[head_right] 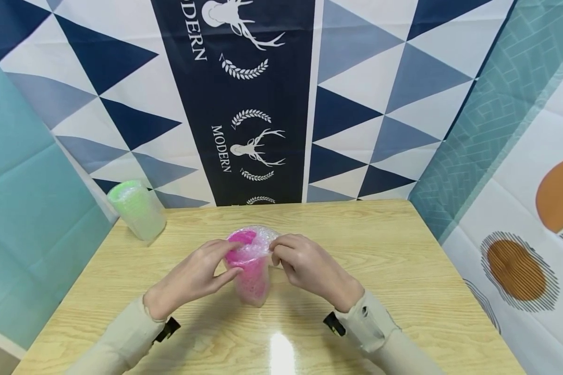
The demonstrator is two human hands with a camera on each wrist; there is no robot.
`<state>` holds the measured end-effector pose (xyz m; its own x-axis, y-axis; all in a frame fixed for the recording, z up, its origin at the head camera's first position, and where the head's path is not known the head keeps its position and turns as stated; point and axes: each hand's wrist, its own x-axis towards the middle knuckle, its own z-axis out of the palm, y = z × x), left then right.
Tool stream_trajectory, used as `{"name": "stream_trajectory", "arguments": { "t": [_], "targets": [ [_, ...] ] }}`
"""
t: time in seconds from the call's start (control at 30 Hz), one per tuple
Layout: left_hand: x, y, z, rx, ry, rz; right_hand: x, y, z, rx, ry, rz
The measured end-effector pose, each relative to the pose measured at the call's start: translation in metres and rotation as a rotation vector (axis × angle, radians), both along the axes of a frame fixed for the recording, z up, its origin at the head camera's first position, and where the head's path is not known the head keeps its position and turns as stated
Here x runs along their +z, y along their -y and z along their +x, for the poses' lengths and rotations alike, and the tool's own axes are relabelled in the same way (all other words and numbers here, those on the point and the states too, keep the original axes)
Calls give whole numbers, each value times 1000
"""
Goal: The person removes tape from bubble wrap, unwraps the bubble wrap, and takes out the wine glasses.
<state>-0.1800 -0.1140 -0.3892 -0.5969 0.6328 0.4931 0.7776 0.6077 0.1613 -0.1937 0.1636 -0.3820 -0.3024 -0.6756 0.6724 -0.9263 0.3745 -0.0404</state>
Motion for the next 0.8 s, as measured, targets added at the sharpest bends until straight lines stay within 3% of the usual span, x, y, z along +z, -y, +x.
{"name": "stream_trajectory", "arguments": {
  "t": [0.17,0.33,0.67,0.8],
  "targets": [
    [2,-6,-2,-49,-87,-53,4,3,1,-48,19,27],
    [1,-6,-1,-80,-155,-77,5,10,2,-38,-9,42],
    [3,-6,-1,-91,-188,-142,1,26,4,-27,-62,72],
    [7,-9,1,-84,-161,-110,0,28,4,-32,-73,77]
  ]
}}
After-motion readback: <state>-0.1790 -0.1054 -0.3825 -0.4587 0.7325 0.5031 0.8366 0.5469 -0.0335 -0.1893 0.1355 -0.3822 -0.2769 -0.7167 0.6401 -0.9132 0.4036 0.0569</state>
